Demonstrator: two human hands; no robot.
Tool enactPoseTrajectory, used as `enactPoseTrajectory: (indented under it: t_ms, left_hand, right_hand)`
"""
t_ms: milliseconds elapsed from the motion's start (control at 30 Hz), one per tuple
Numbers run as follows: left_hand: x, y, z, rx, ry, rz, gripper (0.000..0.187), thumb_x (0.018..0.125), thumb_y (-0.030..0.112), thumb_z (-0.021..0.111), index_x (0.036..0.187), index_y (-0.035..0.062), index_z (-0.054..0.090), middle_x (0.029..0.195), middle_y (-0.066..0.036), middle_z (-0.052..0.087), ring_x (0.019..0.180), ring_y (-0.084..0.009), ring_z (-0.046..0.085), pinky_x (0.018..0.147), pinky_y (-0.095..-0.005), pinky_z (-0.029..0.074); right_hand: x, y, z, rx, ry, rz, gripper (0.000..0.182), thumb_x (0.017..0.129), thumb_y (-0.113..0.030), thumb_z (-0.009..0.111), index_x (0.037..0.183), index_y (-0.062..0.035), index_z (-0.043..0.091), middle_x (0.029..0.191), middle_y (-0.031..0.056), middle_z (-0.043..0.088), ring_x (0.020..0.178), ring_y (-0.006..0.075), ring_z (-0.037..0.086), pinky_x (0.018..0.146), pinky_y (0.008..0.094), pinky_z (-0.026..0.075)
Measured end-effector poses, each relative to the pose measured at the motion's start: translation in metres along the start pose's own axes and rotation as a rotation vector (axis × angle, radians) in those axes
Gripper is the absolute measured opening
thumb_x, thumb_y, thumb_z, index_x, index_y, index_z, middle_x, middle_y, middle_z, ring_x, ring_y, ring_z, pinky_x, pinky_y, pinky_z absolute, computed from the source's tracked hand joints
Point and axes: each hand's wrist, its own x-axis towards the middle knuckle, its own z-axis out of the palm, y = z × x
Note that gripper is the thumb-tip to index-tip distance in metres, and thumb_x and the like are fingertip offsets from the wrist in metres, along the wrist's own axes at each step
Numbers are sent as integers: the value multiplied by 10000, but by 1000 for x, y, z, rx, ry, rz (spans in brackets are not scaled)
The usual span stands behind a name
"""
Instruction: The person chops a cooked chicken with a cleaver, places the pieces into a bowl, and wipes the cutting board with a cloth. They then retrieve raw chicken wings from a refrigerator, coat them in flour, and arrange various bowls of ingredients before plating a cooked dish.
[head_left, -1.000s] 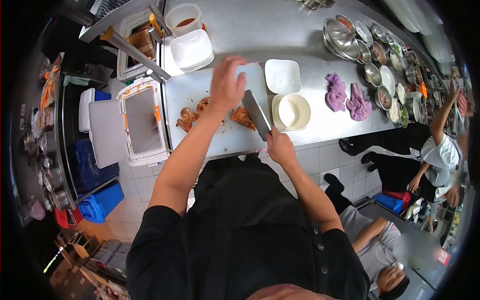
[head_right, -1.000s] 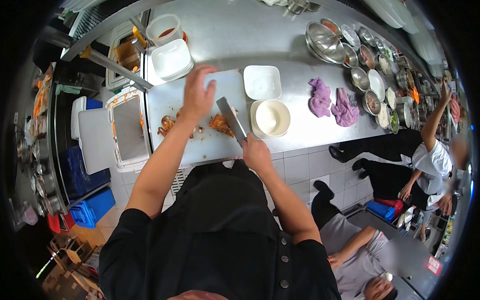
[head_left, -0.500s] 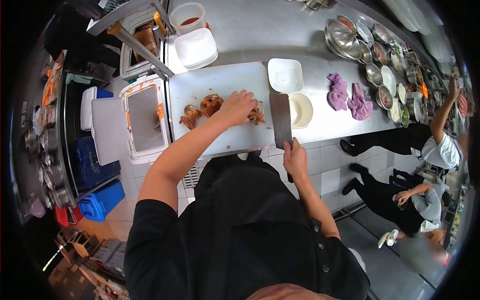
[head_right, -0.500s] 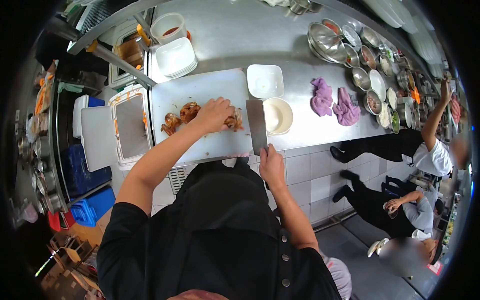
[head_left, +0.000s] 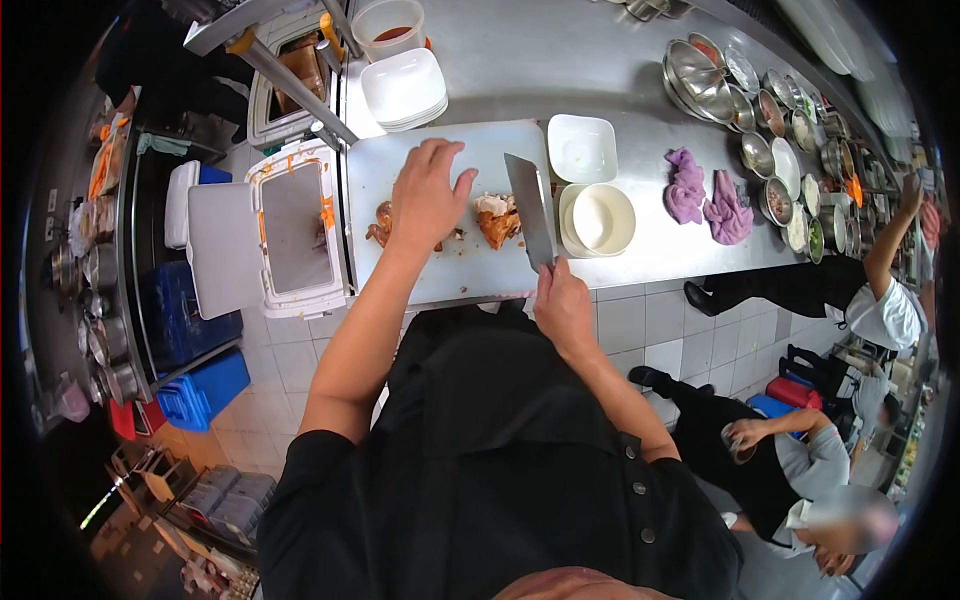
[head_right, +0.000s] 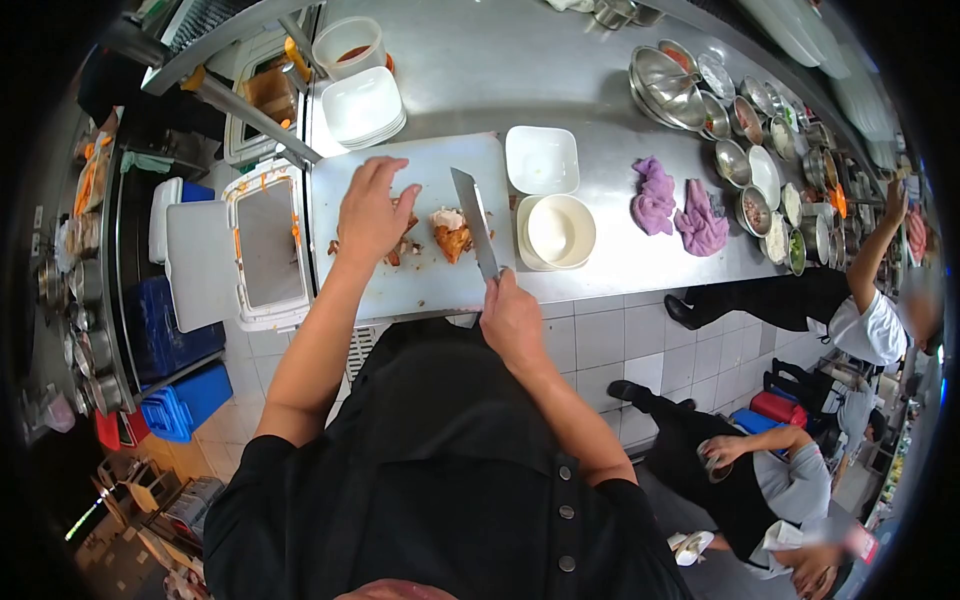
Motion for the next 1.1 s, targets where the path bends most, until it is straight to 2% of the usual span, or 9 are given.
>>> enactPoseTrajectory:
  t_ms: [100, 367, 533, 633, 733, 767, 833, 933, 1100]
  left_hand:
    - [17, 18, -19, -49, 105, 52, 346, 890, 181, 768, 1198, 50, 679, 1195, -106, 672, 1117, -335, 635, 962, -427, 514]
    - [73, 89, -16, -270, 402, 537, 322, 834, 99, 722, 1154, 93, 684, 1148, -100, 683, 1077, -329, 635, 958, -444, 458]
    - [47, 43, 118, -94, 144, 545, 381, 819, 34, 663, 1196, 87, 640, 1193, -110, 659, 1142, -350, 605, 1063, -514, 426]
    - [40, 32, 126, -51, -25, 550, 391, 806, -27, 626, 1186, 66, 628, 1205, -117, 652, 1172, -351, 596, 1107, -538, 400]
    - [43, 26, 80, -370, 212, 274, 297, 891, 36, 615, 1187, 62, 613, 1248, -142, 631, 1181, -359, 594, 1082, -531, 418]
    - [34, 21, 74, -370, 205, 277, 297, 891, 36, 615, 1187, 62, 613, 1248, -142, 631, 1181, -359, 594, 1082, -531, 418]
    - [12, 13, 67, -397, 6, -71, 359, 910, 142, 686, 1246, 45, 606, 1291, -160, 625, 1210, -396, 577, 1075, -508, 431]
    - [-41, 2, 104, -173, -91, 84, 529, 935, 305, 721, 1378, 54, 576, 1414, -199, 571, 1322, -425, 514, 1138, -561, 381]
    - [-61, 11, 138, 137, -211, 86, 714, 946, 465, 700, 1511, 79, 496, 1558, -216, 448, 1460, -427, 383, 1205, -653, 257]
  right_hand:
    - [7, 19, 33, -35, -69, -24, 195, 1040, -178, 549, 982, 7, 525, 744, 286, 665, 748, 516, 654, 671, 613, 501]
    - [16, 20, 40, -143, -184, 40, 199, 1037, -184, 536, 1001, 12, 529, 788, 293, 685, 787, 518, 675, 724, 622, 524]
    - [15, 23, 47, -132, -207, 33, 207, 1036, -190, 537, 1006, 15, 537, 800, 308, 685, 794, 525, 675, 727, 619, 525]
    - [17, 22, 28, -130, -191, 44, 218, 1030, -196, 558, 1000, 20, 549, 793, 318, 679, 781, 533, 666, 705, 613, 519]
    - [16, 16, -2, -12, -121, 95, 226, 1018, -191, 591, 993, 32, 570, 786, 321, 670, 785, 539, 656, 694, 607, 506]
    - [13, 19, -13, 77, -66, 138, 228, 1012, -186, 608, 988, 39, 582, 784, 321, 667, 794, 542, 652, 696, 604, 500]
    - [11, 39, -22, 143, -10, 140, 224, 1007, -173, 622, 983, 49, 597, 788, 318, 664, 810, 540, 651, 696, 593, 496]
    - [7, 104, -1, 242, -24, 163, 255, 1057, -196, 581, 975, 45, 569, 580, 108, 573, 421, 175, 578, 427, 363, 482]
    - [10, 115, -4, 420, -178, 379, 232, 1068, -201, 567, 1008, 23, 570, 564, 59, 522, 414, 161, 540, 408, 342, 466]
